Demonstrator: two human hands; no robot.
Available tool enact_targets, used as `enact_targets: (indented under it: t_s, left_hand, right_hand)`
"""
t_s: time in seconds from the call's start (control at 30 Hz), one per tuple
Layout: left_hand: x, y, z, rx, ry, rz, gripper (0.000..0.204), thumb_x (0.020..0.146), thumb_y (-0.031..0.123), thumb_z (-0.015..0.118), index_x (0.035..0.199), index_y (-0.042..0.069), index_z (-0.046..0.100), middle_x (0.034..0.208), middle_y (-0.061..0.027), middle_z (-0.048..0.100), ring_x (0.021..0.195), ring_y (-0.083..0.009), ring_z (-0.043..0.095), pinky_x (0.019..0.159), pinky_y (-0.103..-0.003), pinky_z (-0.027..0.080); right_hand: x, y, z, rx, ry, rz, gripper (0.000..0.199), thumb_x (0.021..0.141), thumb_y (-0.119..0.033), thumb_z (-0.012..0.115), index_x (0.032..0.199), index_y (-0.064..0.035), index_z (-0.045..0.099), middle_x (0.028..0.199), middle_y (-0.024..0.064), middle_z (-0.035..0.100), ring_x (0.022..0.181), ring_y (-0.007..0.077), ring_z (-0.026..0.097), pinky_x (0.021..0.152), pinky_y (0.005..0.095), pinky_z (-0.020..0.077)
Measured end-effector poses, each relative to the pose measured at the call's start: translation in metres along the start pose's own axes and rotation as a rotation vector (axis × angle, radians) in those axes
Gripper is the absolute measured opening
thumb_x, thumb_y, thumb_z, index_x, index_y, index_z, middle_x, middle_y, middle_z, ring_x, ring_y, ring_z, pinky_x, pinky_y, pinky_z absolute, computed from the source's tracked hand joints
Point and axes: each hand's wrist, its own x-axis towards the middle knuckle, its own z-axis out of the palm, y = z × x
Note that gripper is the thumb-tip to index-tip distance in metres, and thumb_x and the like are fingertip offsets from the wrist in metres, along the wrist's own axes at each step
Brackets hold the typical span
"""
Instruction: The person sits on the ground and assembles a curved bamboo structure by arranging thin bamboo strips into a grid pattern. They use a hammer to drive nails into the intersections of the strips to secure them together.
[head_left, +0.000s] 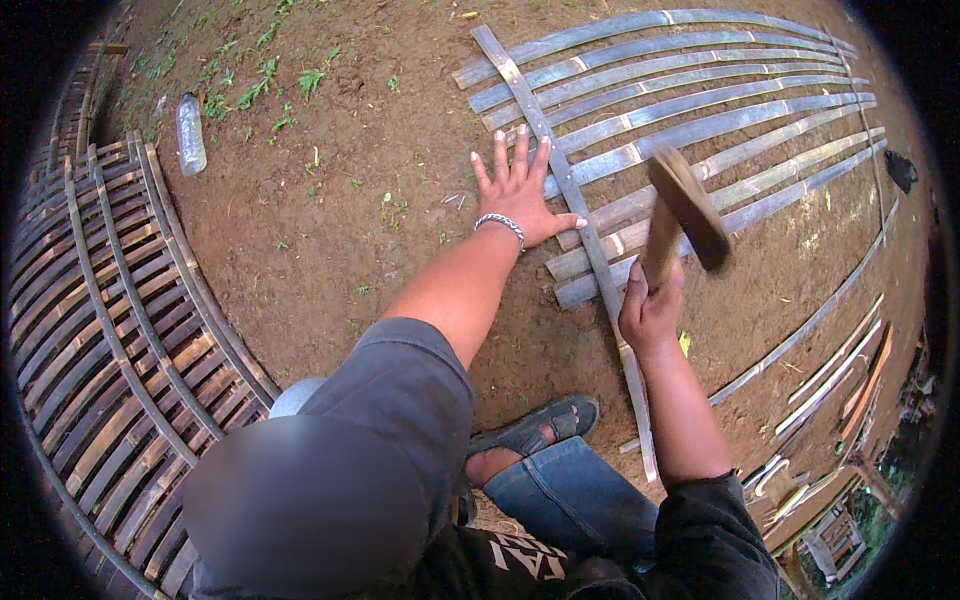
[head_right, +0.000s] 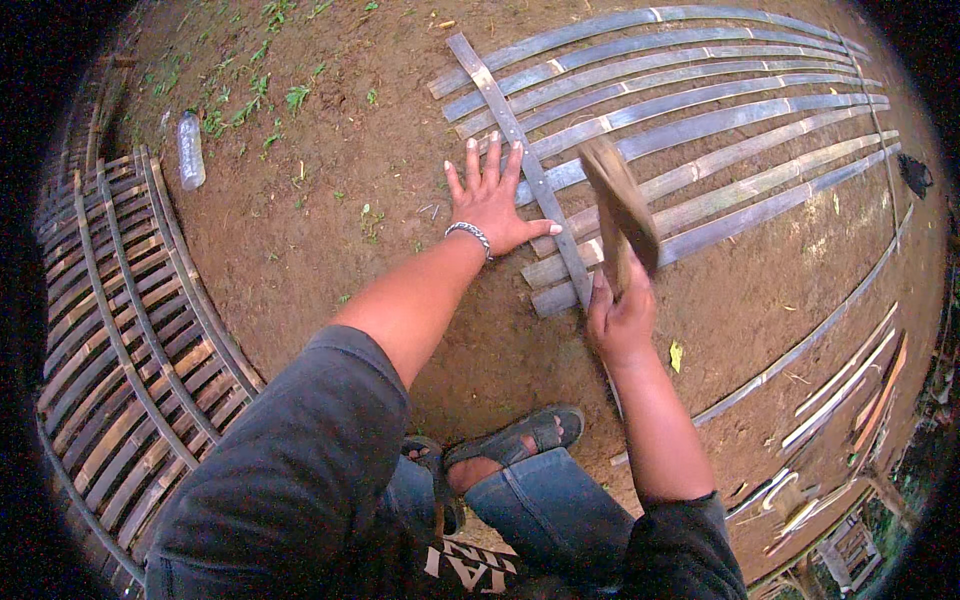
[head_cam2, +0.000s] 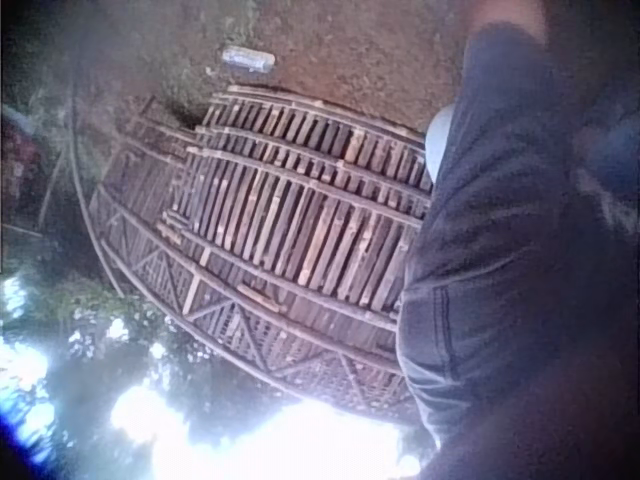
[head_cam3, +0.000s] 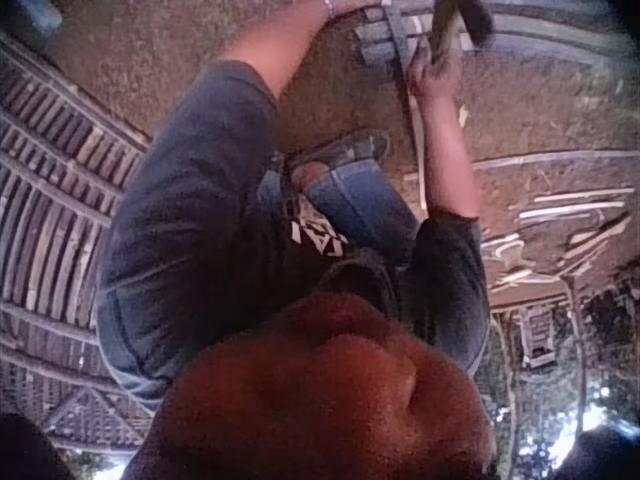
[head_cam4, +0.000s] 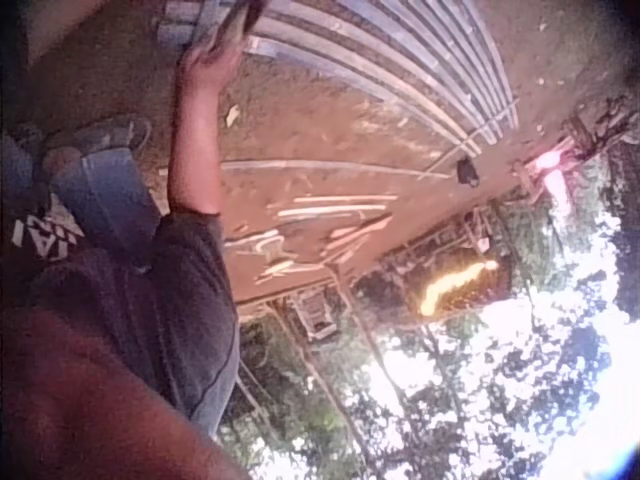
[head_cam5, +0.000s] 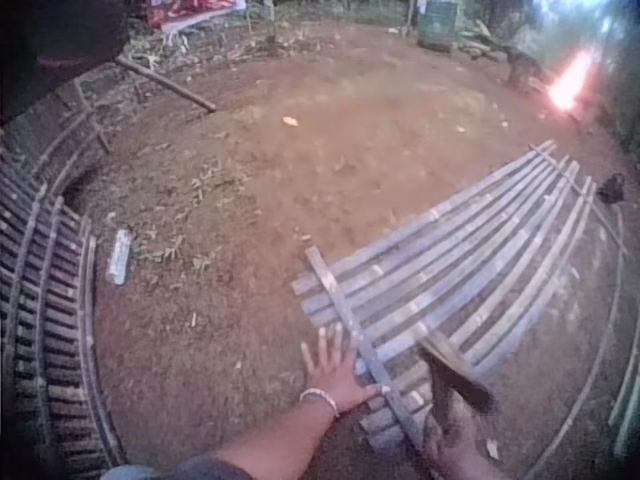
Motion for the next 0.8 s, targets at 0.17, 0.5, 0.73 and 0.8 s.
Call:
enact_targets:
  t_s: [0.17, 0.5, 0.73, 0.8]
  left_hand:
    - [-0.001, 0.004, -0.008, 0.014, -0.029, -0.012, 0.131, 0.066, 0.085, 0.064, 0.162, 0.015, 0.008, 0.169, -0.0148, -0.001, 0.153, -0.0412, -0.011, 0.117, -0.066, -0.009]
    - [0.000, 0.001, -0.002, 0.011, -0.015, -0.010, 0.132, 0.064, 0.083, 0.067, 0.162, 0.015, 0.010, 0.169, -0.0154, 0.000, 0.154, -0.0411, -0.009, 0.118, -0.066, -0.007]
    - [-0.001, 0.000, 0.002, -0.003, 0.004, -0.008, 0.133, 0.064, 0.083, 0.068, 0.162, 0.015, 0.009, 0.169, -0.0155, 0.000, 0.154, -0.0407, -0.010, 0.118, -0.065, -0.008]
    - [-0.003, -0.001, -0.003, 0.000, -0.015, -0.016, 0.133, 0.065, 0.083, 0.068, 0.162, 0.016, 0.008, 0.169, -0.0155, 0.000, 0.154, -0.0403, -0.011, 0.118, -0.065, -0.009]
  right_hand:
    - [0.019, -0.009, 0.000, -0.238, -0.254, 0.168, 0.046, 0.095, -0.010, 0.057, 0.140, -0.0054, 0.048, 0.130, 0.0280, 0.059, 0.111, 0.0477, 0.062, 0.097, 0.0484, 0.0509]
    - [0.025, -0.014, -0.009, -0.270, -0.320, 0.200, 0.053, 0.092, -0.006, 0.058, 0.143, -0.0083, 0.046, 0.129, 0.0248, 0.061, 0.121, 0.0425, 0.058, 0.101, 0.0475, 0.0478]
    - [0.023, -0.019, -0.013, -0.141, -0.048, -0.189, 0.053, 0.091, -0.007, 0.058, 0.142, -0.0068, 0.046, 0.127, 0.0260, 0.061, 0.117, 0.0455, 0.058, 0.097, 0.0491, 0.0492]
    - [0.026, -0.021, -0.016, -0.216, -0.210, 0.009, 0.055, 0.090, -0.007, 0.059, 0.143, -0.0069, 0.045, 0.127, 0.0260, 0.061, 0.116, 0.0457, 0.059, 0.097, 0.0496, 0.0496]
